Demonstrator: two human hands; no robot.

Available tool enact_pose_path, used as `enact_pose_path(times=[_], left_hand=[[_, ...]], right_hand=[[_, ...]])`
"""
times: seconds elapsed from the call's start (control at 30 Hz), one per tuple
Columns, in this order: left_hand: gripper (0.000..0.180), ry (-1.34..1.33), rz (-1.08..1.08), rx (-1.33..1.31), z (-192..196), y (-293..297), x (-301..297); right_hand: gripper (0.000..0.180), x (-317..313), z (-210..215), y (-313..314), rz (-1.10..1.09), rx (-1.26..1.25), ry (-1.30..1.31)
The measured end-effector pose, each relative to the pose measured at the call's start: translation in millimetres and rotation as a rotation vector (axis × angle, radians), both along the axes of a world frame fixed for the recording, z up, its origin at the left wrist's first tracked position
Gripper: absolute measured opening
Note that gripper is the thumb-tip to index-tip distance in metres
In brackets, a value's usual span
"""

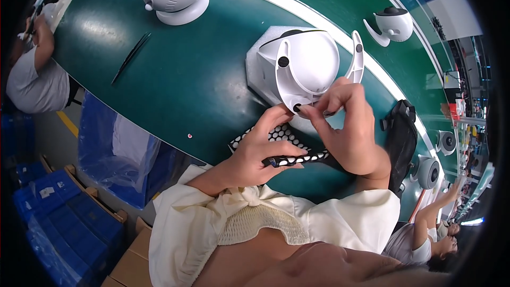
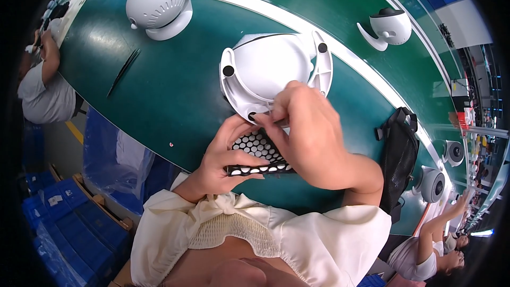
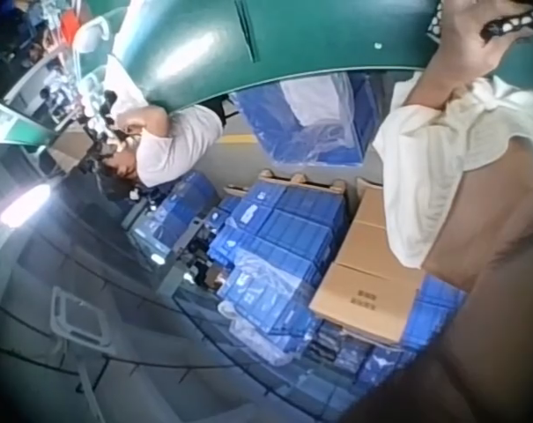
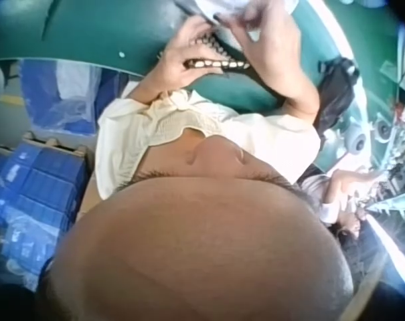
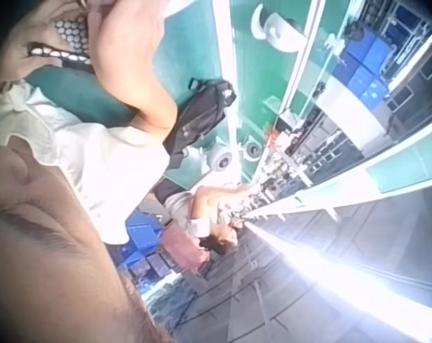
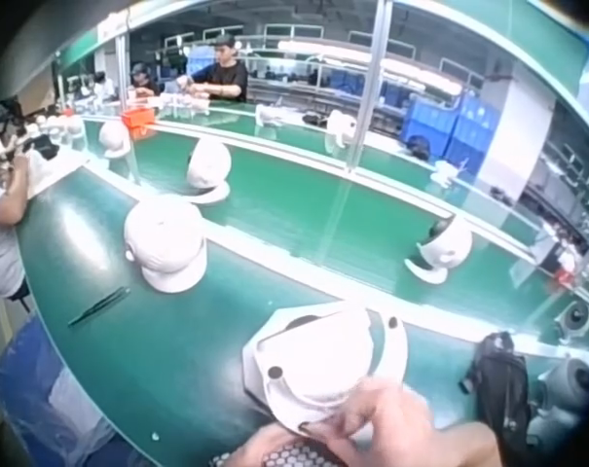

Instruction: Applying non-slip pads to the base of a security camera on an assembly line.

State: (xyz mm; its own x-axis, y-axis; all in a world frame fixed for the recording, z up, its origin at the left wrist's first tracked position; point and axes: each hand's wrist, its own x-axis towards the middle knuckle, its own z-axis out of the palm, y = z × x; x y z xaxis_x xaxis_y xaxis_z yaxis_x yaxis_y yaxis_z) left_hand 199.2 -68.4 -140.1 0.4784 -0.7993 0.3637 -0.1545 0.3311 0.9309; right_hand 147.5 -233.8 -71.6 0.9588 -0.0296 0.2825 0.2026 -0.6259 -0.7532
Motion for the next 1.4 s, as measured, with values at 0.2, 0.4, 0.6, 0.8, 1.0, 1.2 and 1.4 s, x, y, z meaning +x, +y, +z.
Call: enact_pose_path(times=[0.2, 0.4, 0.6, 0.8, 1.0, 1.2, 1.4], left_hand=[[0.025, -0.072, 0.028, 0.076, 1.3, 2.9, -2.0], [0.024, 0.02, -0.122, 0.091, 4.7, -6.9, -6.8], [0.021, 0.173, -0.107, -0.029, 2.1, -9.0, -4.5], [0.023, 0.282, -0.185, -0.105, 0.8, -7.6, -5.4], [0.022, 0.438, -0.15, -0.185, 3.4, -10.3, -11.6], [0.022, 0.446, -0.152, -0.213, -0.1, -9.1, -10.0], [0.019, 0.552, -0.075, -0.092, 7.1, -4.0, -14.1]], right_hand=[[0.025, 5.3, 17.0, -13.7, -0.163, -0.021, 0.212], [0.01, 3.9, 25.3, -43.4, 0.018, -0.073, 0.121], [0.01, 6.8, 22.0, -36.2, 0.014, -0.103, 0.097], [0.012, 4.7, 20.2, -35.8, -0.006, -0.126, 0.085], [0.018, 1.3, 22.6, -40.2, 0.049, -0.247, 0.011], [0.025, -14.6, 16.1, -20.7, -0.011, -0.827, -0.175], [0.029, -9.2, 35.9, -42.2, 0.136, -0.344, 0.054]])
